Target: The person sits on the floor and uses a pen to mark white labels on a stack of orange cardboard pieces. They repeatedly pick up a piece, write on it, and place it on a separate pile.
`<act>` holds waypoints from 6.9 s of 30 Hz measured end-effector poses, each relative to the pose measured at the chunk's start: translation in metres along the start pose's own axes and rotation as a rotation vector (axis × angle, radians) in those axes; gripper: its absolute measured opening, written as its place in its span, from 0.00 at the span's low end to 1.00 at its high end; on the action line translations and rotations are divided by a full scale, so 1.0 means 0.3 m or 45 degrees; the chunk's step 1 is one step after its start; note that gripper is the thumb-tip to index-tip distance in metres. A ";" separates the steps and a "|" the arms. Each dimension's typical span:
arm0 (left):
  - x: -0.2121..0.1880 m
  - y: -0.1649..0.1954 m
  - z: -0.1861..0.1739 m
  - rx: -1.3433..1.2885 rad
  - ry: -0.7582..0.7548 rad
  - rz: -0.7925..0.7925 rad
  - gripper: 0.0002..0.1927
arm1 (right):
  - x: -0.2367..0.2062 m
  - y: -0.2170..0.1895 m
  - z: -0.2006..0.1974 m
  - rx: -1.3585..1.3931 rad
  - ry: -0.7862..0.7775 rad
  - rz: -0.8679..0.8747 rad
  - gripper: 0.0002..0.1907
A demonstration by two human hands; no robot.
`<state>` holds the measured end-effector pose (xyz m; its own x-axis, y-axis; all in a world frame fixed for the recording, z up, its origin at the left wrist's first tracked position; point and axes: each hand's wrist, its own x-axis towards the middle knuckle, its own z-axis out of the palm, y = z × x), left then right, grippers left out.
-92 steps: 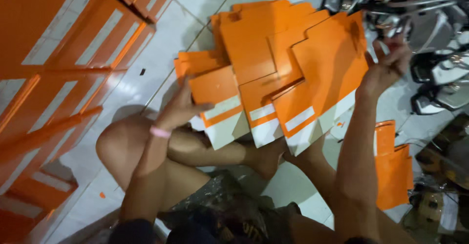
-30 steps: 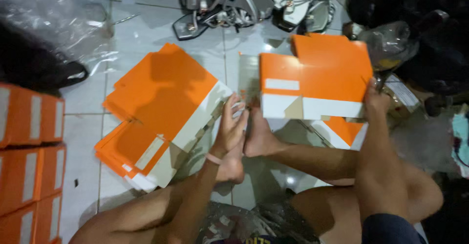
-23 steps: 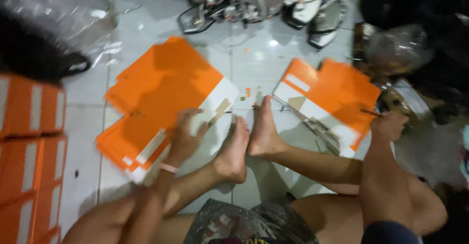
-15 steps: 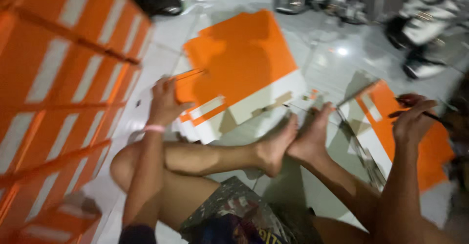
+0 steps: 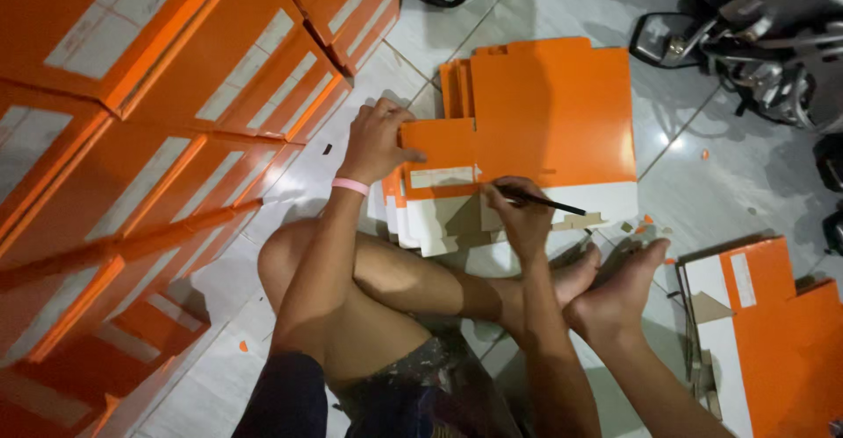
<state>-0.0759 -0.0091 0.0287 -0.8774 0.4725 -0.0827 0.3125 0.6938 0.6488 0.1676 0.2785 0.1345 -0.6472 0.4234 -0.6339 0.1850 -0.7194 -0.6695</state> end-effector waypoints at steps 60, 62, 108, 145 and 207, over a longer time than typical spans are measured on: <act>0.105 -0.021 -0.050 -0.673 -0.293 -0.356 0.18 | 0.152 0.070 0.099 -0.185 0.194 0.149 0.48; 0.102 -0.021 -0.047 -0.681 -0.297 -0.365 0.18 | 0.152 0.071 0.094 -0.181 0.181 0.120 0.48; 0.098 -0.048 -0.004 -0.572 -0.204 -0.227 0.19 | 0.140 0.065 0.102 -0.129 0.246 0.210 0.49; 0.095 -0.052 0.033 -0.492 -0.209 -0.159 0.22 | 0.149 0.069 0.034 -0.169 0.115 0.046 0.46; -0.096 0.169 0.142 0.155 -0.040 0.169 0.43 | 0.138 0.061 0.068 -0.499 -0.052 -0.365 0.33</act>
<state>-0.0193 0.0355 0.0316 -0.8141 0.5801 -0.0273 0.4685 0.6837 0.5595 0.1290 0.2715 0.1039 -0.7400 0.5464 -0.3922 0.2547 -0.3121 -0.9153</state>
